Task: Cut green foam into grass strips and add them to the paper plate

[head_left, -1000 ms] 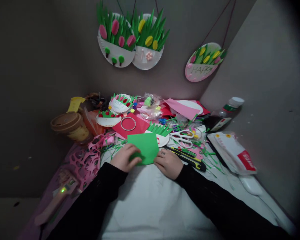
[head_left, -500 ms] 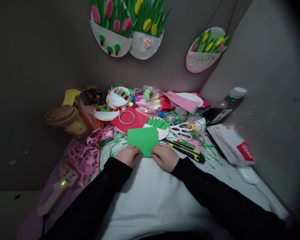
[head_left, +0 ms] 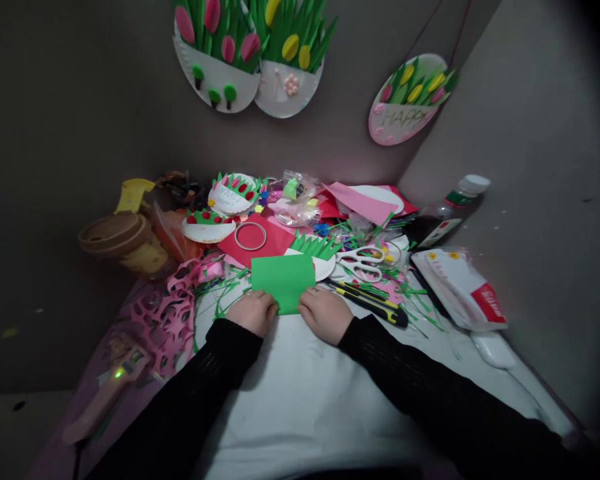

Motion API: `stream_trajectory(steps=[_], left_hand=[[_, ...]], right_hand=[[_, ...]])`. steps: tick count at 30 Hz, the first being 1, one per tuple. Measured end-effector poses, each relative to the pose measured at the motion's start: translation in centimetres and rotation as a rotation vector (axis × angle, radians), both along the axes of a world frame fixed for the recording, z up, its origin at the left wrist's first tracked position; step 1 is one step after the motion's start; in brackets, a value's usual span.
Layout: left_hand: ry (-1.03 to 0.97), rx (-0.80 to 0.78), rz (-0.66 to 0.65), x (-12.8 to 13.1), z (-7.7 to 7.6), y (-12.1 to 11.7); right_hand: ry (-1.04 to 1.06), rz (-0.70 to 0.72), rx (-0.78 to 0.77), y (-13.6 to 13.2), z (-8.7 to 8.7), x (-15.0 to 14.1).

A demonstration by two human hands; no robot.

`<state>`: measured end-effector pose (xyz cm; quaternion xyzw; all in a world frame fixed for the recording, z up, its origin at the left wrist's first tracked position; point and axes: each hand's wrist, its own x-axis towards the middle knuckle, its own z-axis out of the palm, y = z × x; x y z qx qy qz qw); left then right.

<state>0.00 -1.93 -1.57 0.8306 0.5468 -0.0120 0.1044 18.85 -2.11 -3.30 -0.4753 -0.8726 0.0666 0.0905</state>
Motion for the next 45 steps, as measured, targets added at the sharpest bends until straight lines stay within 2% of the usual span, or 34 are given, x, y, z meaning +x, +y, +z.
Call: stream_trajectory(steps=[12, 17, 22, 25, 29, 32, 34, 35, 39, 45], left_hand=[[0.067, 0.029, 0.017, 0.4, -0.7, 0.1], [0.075, 0.018, 0.034, 0.5, -0.3, 0.1], [0.074, -0.073, 0.094, -1.0, 0.5, 0.3], [0.048, -0.132, 0.116, -2.6, 0.5, 0.6], [0.005, -0.138, 0.161, -3.9, 0.2, 1.0], [-0.104, -0.089, -0.045, -3.9, -0.2, 1.1], [-0.103, -0.076, -0.201, -3.3, -0.2, 0.9], [-0.071, -0.078, -0.231, -2.9, -0.1, 0.8], [0.084, -0.085, -0.121, -1.4, 1.4, -0.2], [0.298, -0.018, -0.072, -1.7, 3.3, -1.8]], right_hand=[[-0.072, -0.028, 0.011, 0.0, 0.3, -0.4], [-0.070, -0.050, -0.009, 0.0, 0.4, -0.5], [-0.007, -0.171, -0.005, -0.3, 0.1, 0.0], [0.026, -0.178, -0.014, -0.3, -0.4, 0.7], [0.092, -0.119, -0.055, 0.0, -1.0, 1.6], [0.129, 0.025, -0.058, 0.3, -1.0, 1.9], [0.126, 0.149, -0.028, 0.4, -0.9, 2.0], [0.116, 0.201, -0.007, 0.4, -0.9, 1.9], [0.042, 0.285, 0.109, 0.2, -0.9, 1.5], [-0.076, 0.202, 0.175, -0.9, 0.0, 2.7]])
